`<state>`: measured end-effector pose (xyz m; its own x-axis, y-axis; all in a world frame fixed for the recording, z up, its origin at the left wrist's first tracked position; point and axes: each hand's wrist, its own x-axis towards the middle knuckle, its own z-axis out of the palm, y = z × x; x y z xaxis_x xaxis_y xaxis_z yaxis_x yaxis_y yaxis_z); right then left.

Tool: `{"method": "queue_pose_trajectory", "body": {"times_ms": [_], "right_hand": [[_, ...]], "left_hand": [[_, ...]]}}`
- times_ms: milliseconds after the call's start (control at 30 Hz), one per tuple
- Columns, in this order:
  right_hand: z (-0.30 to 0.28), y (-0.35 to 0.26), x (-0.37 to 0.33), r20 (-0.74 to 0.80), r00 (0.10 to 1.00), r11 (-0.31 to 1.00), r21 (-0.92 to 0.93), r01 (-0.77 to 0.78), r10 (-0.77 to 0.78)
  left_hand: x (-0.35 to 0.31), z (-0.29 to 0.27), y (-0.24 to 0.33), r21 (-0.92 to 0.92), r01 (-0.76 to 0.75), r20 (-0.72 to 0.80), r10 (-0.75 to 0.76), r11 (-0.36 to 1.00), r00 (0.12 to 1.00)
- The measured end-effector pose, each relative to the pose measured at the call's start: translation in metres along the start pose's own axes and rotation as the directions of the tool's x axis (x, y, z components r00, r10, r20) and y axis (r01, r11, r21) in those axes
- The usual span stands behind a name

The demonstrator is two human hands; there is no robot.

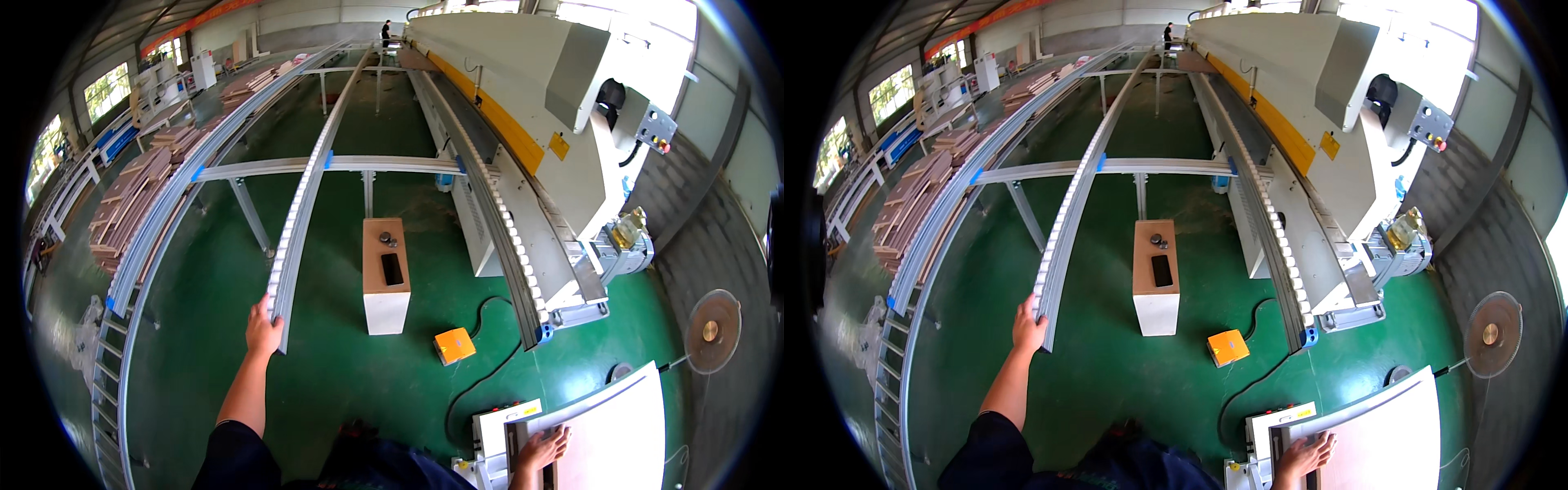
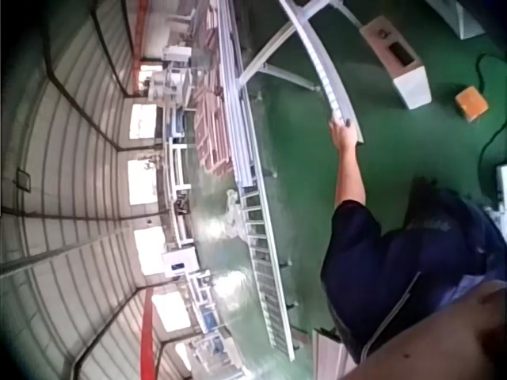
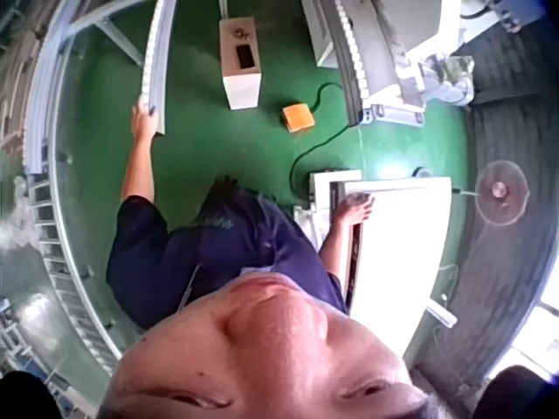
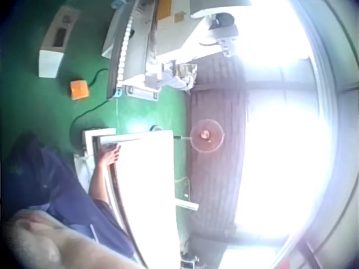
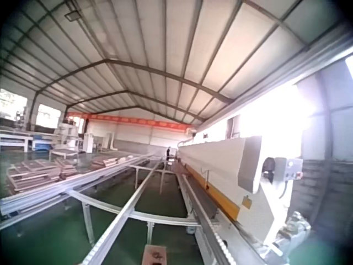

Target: The person removes wooden boards one at a time from a woodworking machine and stacks them onto a table by hand.

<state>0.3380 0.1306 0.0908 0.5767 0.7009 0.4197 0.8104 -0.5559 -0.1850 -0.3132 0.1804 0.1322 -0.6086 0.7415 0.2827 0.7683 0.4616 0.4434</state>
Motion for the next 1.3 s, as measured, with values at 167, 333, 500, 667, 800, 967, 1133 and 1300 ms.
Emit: {"method": "queue_pose_trajectory", "body": {"times_ms": [167, 333, 500, 667, 800, 967, 1133, 1300], "right_hand": [[0.000, 0.002, 0.000, 0.022, 1.000, 1.000, 0.030, -0.007, 0.007], [-0.006, -0.003, 0.000, 0.052, 0.998, 0.999, 0.046, -0.022, 0.020], [-0.007, -0.005, -0.001, 0.005, 1.000, 0.997, 0.077, 0.014, -0.015], [-0.012, -0.009, 0.000, 0.028, 1.000, 0.997, 0.082, -0.004, 0.002], [-0.011, -0.009, 0.001, 0.029, 1.000, 0.996, 0.090, -0.009, 0.006], [-0.008, -0.008, 0.002, 0.013, 1.000, 0.994, 0.105, -0.011, 0.010], [-0.013, -0.012, 0.008, 0.020, 1.000, 0.990, 0.139, -0.025, 0.022], [-0.015, -0.004, 0.085, 0.182, 0.982, 0.520, 0.834, -0.183, 0.054]], "left_hand": [[0.000, 0.003, -0.001, 0.007, 0.011, -0.007, -0.011, 1.000, 1.000], [0.000, 0.002, 0.002, 0.006, 0.032, -0.017, -0.032, 0.999, 0.999], [0.001, 0.005, -0.001, -0.038, 0.033, -0.032, -0.035, 0.999, 0.999], [0.000, 0.004, 0.002, -0.045, 0.033, -0.040, -0.034, 0.998, 0.999], [0.001, 0.003, 0.004, -0.059, 0.024, -0.048, -0.027, 0.998, 0.998], [0.001, 0.001, 0.008, -0.053, 0.038, -0.041, -0.040, 0.998, 0.998], [-0.002, -0.002, 0.004, -0.063, 0.053, -0.044, -0.056, 0.997, 0.997], [0.000, 0.001, -0.001, -0.069, 0.036, -0.048, -0.040, 0.997, 0.998]]}}
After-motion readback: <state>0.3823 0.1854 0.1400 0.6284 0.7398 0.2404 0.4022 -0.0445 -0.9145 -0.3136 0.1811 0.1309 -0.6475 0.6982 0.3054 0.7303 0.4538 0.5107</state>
